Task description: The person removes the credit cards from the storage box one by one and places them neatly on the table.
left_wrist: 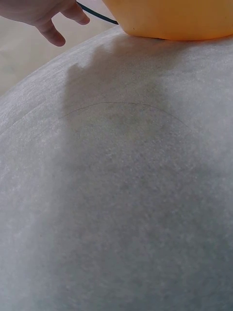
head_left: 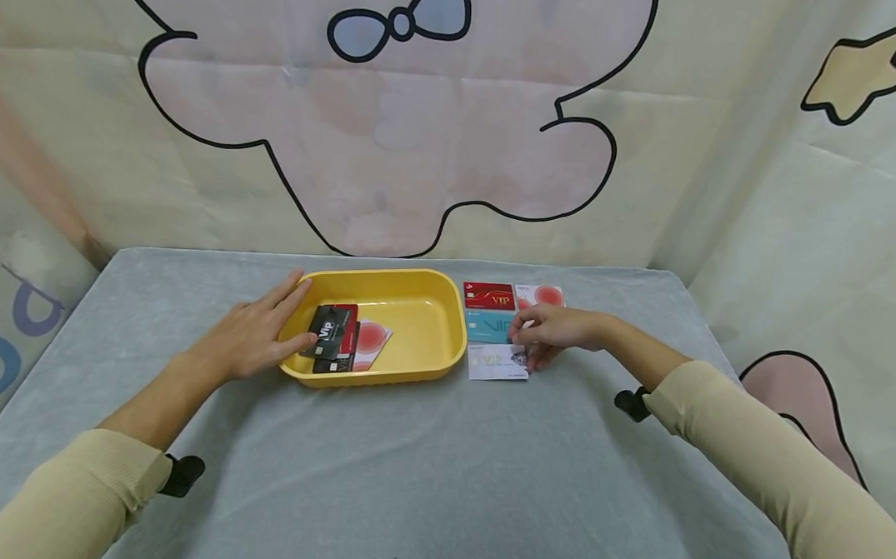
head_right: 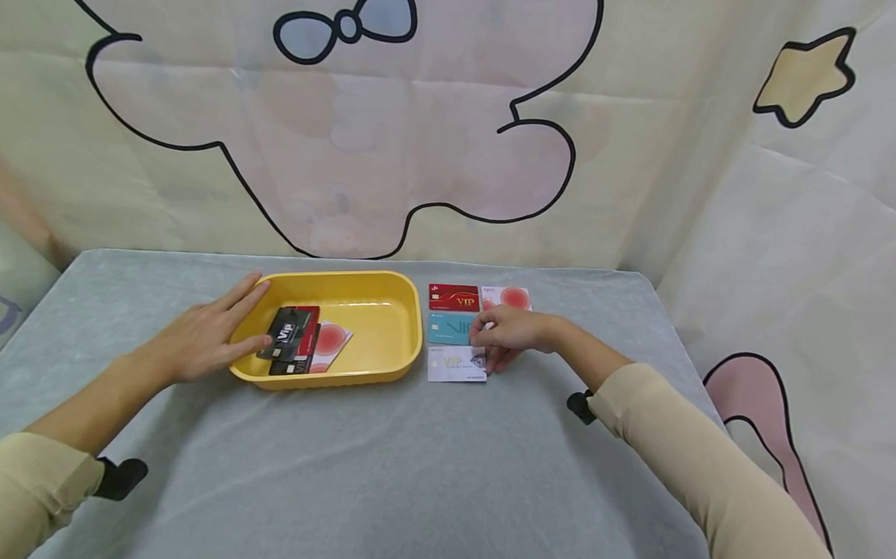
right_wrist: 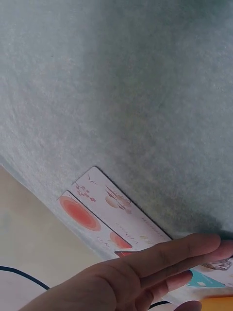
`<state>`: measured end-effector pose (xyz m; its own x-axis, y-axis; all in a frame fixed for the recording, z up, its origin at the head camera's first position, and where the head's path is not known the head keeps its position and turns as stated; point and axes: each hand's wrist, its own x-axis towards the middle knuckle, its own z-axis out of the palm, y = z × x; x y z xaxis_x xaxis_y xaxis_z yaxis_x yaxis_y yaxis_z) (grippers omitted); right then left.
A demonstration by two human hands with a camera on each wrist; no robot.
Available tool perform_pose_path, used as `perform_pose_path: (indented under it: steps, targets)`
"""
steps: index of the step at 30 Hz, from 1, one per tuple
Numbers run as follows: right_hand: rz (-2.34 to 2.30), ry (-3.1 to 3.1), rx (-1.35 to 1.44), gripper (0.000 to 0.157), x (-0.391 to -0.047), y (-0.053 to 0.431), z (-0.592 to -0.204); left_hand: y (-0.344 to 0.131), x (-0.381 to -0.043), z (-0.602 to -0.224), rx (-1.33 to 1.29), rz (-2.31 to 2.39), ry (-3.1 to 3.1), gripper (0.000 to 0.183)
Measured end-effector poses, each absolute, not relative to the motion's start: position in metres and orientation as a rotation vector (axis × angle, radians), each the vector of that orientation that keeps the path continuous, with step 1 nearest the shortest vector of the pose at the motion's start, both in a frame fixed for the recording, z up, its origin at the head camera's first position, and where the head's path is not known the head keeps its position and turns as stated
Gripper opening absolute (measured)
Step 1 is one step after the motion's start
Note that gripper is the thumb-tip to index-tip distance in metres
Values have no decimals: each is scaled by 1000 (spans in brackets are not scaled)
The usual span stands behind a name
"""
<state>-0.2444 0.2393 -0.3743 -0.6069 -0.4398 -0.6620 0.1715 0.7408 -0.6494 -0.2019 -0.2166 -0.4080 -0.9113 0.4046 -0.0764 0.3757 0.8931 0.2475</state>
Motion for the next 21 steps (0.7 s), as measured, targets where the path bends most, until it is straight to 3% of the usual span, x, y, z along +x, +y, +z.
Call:
perform_pose_path:
  steps: [21]
  targets:
    - [-792, 2089, -216, 39, -242, 240, -362, -216, -200, -406, 613, 360, 2930, 87]
